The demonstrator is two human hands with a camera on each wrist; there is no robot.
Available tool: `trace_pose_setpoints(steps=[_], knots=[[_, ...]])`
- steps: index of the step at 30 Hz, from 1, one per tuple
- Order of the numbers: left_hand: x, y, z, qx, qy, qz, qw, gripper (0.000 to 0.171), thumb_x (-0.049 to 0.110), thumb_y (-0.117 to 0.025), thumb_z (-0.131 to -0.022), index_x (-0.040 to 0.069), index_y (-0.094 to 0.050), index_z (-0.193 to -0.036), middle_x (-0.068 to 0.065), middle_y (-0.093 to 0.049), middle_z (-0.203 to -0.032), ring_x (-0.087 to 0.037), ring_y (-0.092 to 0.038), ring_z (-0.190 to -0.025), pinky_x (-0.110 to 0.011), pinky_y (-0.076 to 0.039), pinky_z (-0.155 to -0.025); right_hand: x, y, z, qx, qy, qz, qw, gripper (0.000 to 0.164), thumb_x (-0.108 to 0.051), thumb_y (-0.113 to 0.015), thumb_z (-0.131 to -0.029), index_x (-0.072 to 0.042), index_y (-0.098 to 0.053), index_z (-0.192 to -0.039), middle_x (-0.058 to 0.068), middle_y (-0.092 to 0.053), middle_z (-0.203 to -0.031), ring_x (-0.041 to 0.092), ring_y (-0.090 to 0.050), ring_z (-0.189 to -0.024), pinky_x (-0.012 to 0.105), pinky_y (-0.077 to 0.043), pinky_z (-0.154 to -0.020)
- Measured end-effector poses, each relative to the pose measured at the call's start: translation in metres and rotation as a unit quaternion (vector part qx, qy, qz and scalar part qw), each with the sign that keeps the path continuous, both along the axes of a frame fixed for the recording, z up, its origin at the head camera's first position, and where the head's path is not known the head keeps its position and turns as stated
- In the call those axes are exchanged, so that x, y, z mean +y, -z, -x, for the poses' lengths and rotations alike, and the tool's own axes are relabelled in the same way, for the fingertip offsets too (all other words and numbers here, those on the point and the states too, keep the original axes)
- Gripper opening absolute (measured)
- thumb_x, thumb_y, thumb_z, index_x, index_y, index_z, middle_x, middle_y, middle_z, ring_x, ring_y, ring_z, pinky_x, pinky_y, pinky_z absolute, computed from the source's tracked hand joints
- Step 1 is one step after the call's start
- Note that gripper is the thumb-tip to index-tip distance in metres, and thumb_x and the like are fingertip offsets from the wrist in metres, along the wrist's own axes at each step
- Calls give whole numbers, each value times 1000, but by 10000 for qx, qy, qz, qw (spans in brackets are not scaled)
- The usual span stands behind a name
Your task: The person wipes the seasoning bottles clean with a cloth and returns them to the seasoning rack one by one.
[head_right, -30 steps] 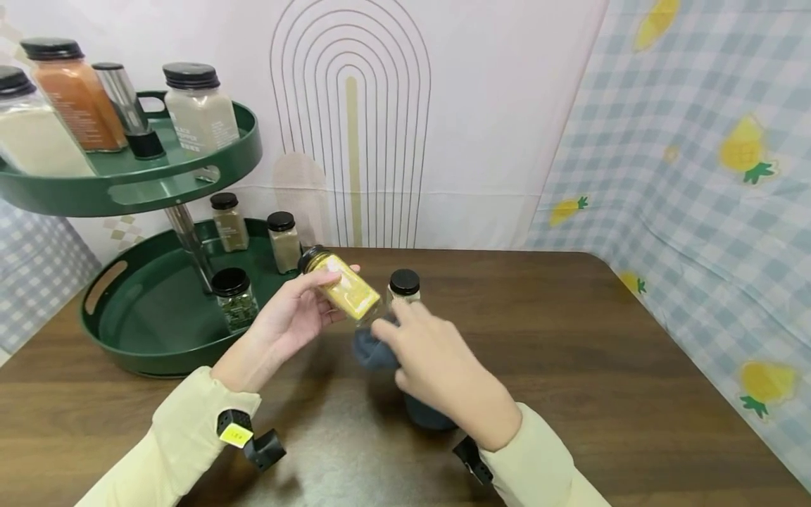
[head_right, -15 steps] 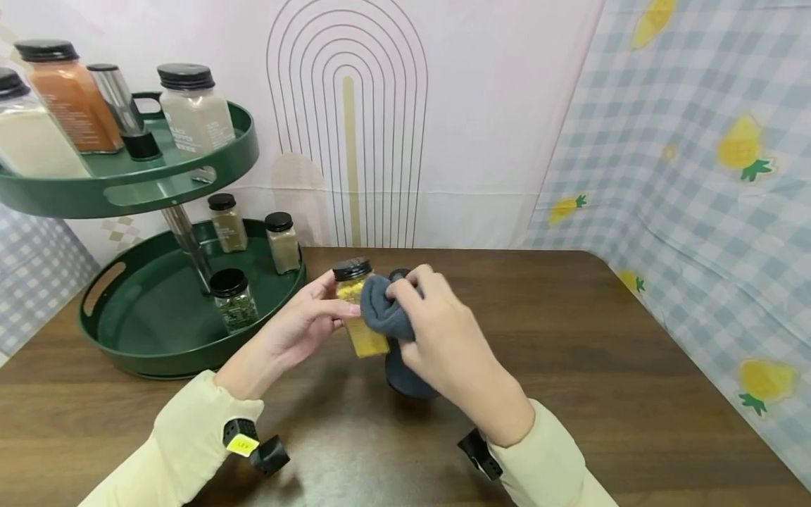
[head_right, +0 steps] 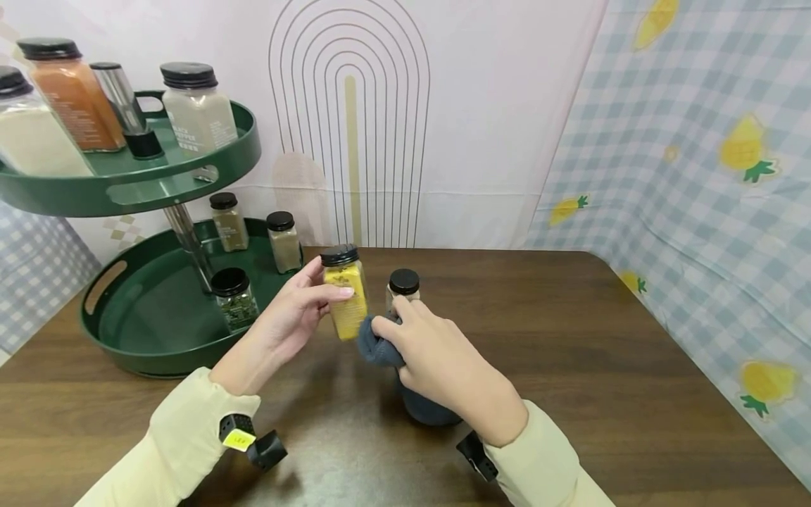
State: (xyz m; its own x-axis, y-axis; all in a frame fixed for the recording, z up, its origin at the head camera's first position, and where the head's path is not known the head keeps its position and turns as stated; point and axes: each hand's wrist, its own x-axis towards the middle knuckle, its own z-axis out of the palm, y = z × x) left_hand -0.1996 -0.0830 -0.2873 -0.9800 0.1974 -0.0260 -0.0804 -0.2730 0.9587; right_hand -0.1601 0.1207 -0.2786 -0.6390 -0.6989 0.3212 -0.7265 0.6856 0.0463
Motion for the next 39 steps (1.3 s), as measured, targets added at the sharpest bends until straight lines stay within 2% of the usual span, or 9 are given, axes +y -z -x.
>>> trace_pose_setpoints(steps=[4,11,16,21,26,29,33,36,39], knots=[[-2,-1,1,-46,-160,-76,9998,49,4,-64,-79,16,-49,-124,1,-53,-107,-16,-48,-103,-32,-36,-87,5,-1,2,-457,111,-458,9978,36,3,-71,-67,-17,-56,-92,0,-44,-87,15,-43,-76,27,-38,-55],[-6,-6,1,308,-487,645,9963,46,2,-69,-75,16,-53,-116,3,-54,-100,-16,-48,-101,-33,-36,-85,30,-5,16,27,784,-649,9948,40,9,-71,-61,-15,-59,-91,6,-50,-91,24,-49,-81,36,-43,-59],[-9,-11,-1,371,-565,1007,9926,51,2,-71,-74,16,-52,-119,-1,-52,-107,-19,-47,-106,-38,-34,-94,51,-3,28,-123,1592,-888,9832,43,6,-73,-66,-10,-62,-104,16,-52,-98,35,-48,-86,45,-44,-68],[-14,-15,-2,455,-634,1481,9859,54,3,-73,-72,16,-51,-120,-3,-50,-111,-22,-45,-105,-44,-31,-97,57,11,42,-731,2124,-1137,9678,43,1,-72,-74,-2,-53,-112,25,-47,-106,42,-46,-94,49,-43,-70],[-22,-18,0,754,-639,1914,9765,55,3,-74,-72,14,-51,-121,-5,-49,-111,-21,-45,-99,-39,-36,-90,47,30,50,-1853,2131,-1199,9518,42,-5,-67,-81,0,-45,-116,25,-42,-112,42,-42,-101,50,-42,-75],[-27,-21,0,919,-558,2125,9712,56,4,-74,-72,14,-50,-122,-6,-50,-113,-21,-47,-100,-38,-39,-88,42,36,50,-2317,2071,-1129,9438,45,-18,-68,-84,-2,-43,-118,23,-42,-115,42,-41,-105,52,-41,-80],[-36,-27,-1,1144,-460,2447,9617,58,5,-75,-73,15,-50,-124,-8,-50,-116,-23,-50,-98,-37,-42,-84,42,33,48,-2575,2082,-989,9384,57,-39,-68,-83,-6,-43,-122,20,-43,-121,41,-41,-111,55,-39,-88],[-45,-34,-3,1346,-499,2739,9510,58,6,-75,-74,15,-49,-125,-10,-50,-118,-24,-50,-95,-36,-41,-82,39,24,41,-2198,2117,-942,9476,58,-42,-66,-84,-7,-45,-125,20,-45,-124,42,-41,-113,55,-39,-88],[-57,-42,-4,1472,-593,2949,9423,57,7,-74,-76,12,-47,-126,-13,-49,-119,-25,-51,-95,-37,-42,-81,30,13,25,-1045,2056,-810,9697,54,-37,-67,-84,-5,-48,-123,19,-49,-119,41,-46,-108,54,-41,-83]])
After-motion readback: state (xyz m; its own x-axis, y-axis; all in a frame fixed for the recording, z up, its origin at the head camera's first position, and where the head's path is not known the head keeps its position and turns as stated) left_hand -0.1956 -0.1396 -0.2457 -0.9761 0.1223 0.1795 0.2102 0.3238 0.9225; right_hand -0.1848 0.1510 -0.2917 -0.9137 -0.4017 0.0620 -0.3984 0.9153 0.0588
